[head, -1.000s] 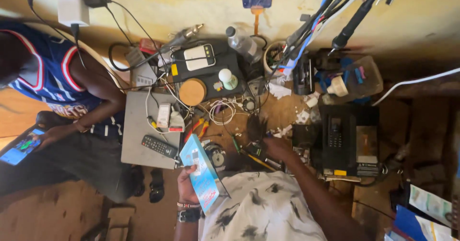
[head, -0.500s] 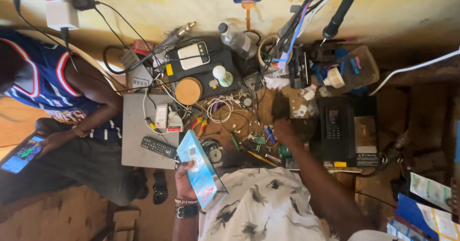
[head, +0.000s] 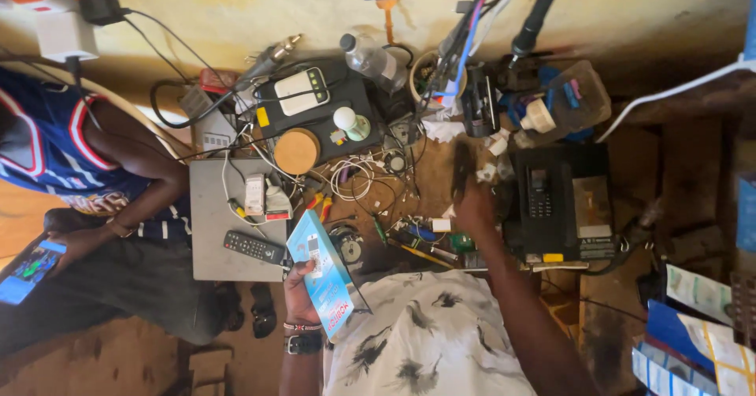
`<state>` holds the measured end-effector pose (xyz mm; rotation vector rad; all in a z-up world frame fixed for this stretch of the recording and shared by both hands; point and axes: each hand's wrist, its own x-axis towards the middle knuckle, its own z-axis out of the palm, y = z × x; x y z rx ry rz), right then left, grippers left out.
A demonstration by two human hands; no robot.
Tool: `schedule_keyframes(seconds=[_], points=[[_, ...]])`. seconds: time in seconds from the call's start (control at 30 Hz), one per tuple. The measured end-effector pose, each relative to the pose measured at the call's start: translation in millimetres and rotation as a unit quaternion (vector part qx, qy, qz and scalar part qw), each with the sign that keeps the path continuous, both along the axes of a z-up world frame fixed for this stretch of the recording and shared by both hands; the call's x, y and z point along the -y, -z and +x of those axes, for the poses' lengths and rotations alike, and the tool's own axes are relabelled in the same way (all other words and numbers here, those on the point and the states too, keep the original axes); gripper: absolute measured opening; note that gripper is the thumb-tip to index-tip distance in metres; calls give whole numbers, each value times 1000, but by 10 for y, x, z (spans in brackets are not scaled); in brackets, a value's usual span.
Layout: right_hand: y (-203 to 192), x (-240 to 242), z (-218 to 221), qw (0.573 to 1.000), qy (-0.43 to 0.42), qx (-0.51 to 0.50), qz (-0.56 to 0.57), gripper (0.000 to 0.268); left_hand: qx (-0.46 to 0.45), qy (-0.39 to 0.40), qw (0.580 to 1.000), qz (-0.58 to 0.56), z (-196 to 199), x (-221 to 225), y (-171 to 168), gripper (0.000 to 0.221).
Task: Repairing a circuit board by inspecting and assembling small electronic components
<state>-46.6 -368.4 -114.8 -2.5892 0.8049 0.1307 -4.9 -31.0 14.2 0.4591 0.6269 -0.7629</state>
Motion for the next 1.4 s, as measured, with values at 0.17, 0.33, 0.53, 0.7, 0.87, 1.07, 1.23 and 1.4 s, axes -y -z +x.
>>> schedule_keyframes(seconds=[0.17, 0.33, 0.53, 0.7, 0.87, 1.07, 1.23, 1.4], points=[[725, 160, 262, 989, 79, -117, 43, 20, -12, 0, 999, 42, 22, 4, -8, 35], [423, -419, 66, 958, -127, -248, 68, 18, 12, -8, 1000, 26, 52, 0, 1, 36], [-302, -457, -114, 975, -30, -129, 177, 22, 8, 4, 1000, 21, 183, 67, 18, 36], [-595, 78, -21, 972, 81, -136, 175, 43, 39, 28, 999, 5, 267, 122, -23, 39], [146, 540, 205, 994, 89, 62, -6, 35, 20, 34, 999, 22, 256, 81, 25, 34], [-354, -28, 364, 966, -177, -96, 161, 10, 14, 20, 999, 41, 234, 126, -20, 36], [-517, -172, 50, 952, -188, -147, 194, 32, 27, 30, 999, 29, 288, 202, -30, 36], [-885, 148, -74, 979, 45, -79, 180, 55, 8, 51, 998, 23, 307, 203, -62, 35]])
